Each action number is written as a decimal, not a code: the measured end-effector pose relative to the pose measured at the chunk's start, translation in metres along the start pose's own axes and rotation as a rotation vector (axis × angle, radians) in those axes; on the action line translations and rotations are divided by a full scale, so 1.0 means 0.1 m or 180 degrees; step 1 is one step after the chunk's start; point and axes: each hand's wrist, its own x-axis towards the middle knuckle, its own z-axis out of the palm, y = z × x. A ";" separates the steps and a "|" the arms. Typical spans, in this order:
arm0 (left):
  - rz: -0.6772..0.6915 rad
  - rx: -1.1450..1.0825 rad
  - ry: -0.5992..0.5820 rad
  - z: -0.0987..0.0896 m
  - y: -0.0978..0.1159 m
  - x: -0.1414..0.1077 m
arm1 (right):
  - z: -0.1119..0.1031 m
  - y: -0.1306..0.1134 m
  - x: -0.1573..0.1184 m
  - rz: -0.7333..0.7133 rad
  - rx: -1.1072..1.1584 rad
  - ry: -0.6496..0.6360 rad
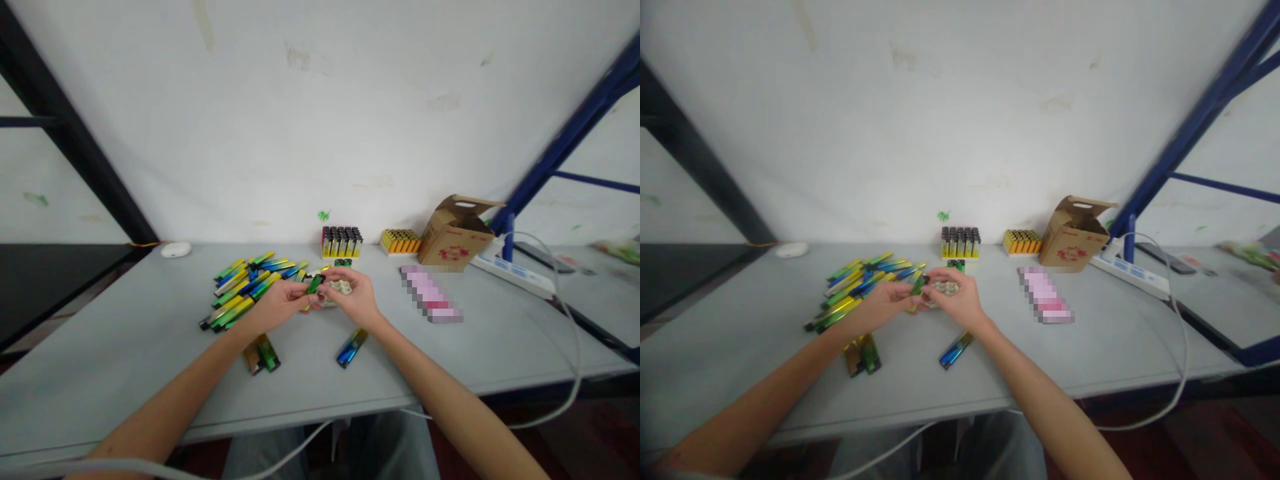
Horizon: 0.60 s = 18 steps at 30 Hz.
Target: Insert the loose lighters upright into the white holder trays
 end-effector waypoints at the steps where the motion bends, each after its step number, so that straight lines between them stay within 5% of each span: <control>1: 0.0008 0.0010 0.0008 0.00 -0.01 0.00 | 0.01 0.00 0.00 -0.0009 0.0011 0.0026; 11: 0.0047 -0.0075 0.0623 -0.04 -0.01 0.05 | -0.27 -0.03 0.13 -0.0781 -0.0967 0.0337; 18: 0.0039 0.0354 0.0864 -0.07 0.00 0.07 | -0.37 0.12 0.18 -0.0886 -0.1523 0.0312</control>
